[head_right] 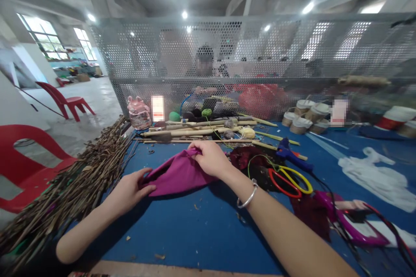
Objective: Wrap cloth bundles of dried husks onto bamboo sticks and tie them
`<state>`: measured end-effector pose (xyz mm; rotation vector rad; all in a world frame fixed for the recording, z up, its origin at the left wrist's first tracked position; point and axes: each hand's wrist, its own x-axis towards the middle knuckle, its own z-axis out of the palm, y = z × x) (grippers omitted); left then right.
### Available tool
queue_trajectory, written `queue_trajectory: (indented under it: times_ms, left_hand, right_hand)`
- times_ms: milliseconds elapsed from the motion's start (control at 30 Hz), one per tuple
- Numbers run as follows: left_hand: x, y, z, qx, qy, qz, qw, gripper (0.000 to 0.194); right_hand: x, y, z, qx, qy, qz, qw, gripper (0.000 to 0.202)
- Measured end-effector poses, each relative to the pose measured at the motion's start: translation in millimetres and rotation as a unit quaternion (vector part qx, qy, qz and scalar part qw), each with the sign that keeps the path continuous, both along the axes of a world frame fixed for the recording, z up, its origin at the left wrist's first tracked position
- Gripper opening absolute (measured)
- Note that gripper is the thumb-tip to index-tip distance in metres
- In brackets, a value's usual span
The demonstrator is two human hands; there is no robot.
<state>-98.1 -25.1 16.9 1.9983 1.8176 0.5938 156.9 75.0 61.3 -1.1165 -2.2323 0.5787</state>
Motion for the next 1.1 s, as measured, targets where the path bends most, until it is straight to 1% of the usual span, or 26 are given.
queue_trajectory:
  times_ms: [33,67,100,133,200,233,333,367,400,467,567,633,700,800,900,1000,1033,1100]
  left_hand:
    - [-1,1,-1.7,0.003,0.017,-0.007,1.000,0.035]
    - [-3,1,-3.7,0.005,0.027,-0.016,0.999,0.032]
    - [-5,1,-5.8,0.007,0.031,-0.022,0.999,0.035]
    - [-7,0,-8.1,0.011,0.029,-0.023,0.999,0.043]
    - [-11,-5,-12.8,0.021,0.019,-0.027,0.999,0.066]
    - [-13,-7,-15.0,0.026,0.019,-0.040,0.999,0.068]
    - [-17,-13,-19.7,0.044,0.059,-0.095,0.993,0.041]
    - [-17,-14,-20.2,0.044,0.076,-0.101,0.991,0.039]
    - [-17,-14,-20.1,0.038,0.086,-0.096,0.991,0.040]
    - [-16,-12,-18.7,0.020,0.076,-0.063,0.995,0.038]
    - [-12,-8,-15.4,0.002,0.002,-0.020,1.000,0.022]
    - [-8,-7,-14.1,0.022,-0.059,-0.011,0.998,0.025]
    - [-1,-6,-14.3,0.070,-0.124,0.001,0.990,0.027]
    - [13,-1,-16.4,0.134,-0.235,0.041,0.962,0.024]
    - [30,11,-17.7,0.164,-0.341,0.063,0.924,0.023]
    - [44,21,-17.4,0.189,-0.419,0.074,0.885,0.025]
    - [48,22,-17.5,0.189,-0.438,0.076,0.876,0.025]
    - [51,23,-18.4,0.185,-0.454,0.085,0.868,0.022]
  right_hand:
    - [-1,1,1.2,-0.004,-0.008,-0.007,1.000,0.016]
    - [-1,1,2.3,-0.007,-0.016,-0.011,1.000,0.016]
    - [-1,2,3.3,-0.006,-0.022,-0.010,1.000,0.016]
    - [-2,2,4.2,-0.002,-0.026,-0.008,1.000,0.016]
    - [-2,3,5.8,0.010,-0.035,0.001,0.999,0.017]
    - [-3,3,6.6,0.011,-0.039,0.002,0.999,0.017]
    - [-4,2,9.1,0.005,-0.044,-0.010,0.999,0.015]
    - [-6,1,10.0,0.005,-0.045,-0.008,0.999,0.016]
    - [-7,-1,10.9,0.007,-0.047,-0.001,0.999,0.016]
    - [-11,-4,12.7,0.012,-0.057,0.027,0.998,0.018]
    - [-17,-8,14.8,0.012,-0.073,0.055,0.996,0.021]
    - [-21,-8,15.7,0.009,-0.076,0.059,0.995,0.021]
    - [-26,-8,15.9,0.013,-0.074,0.067,0.995,0.022]
    - [-36,-10,15.2,0.017,-0.072,0.085,0.994,0.025]
    - [-47,-13,13.1,-0.001,-0.084,0.101,0.991,0.028]
    - [-56,-15,9.0,-0.029,-0.089,0.141,0.986,0.031]
    - [-58,-16,7.1,-0.038,-0.091,0.156,0.983,0.038]
    - [-63,-17,3.3,-0.053,-0.101,0.175,0.978,0.060]
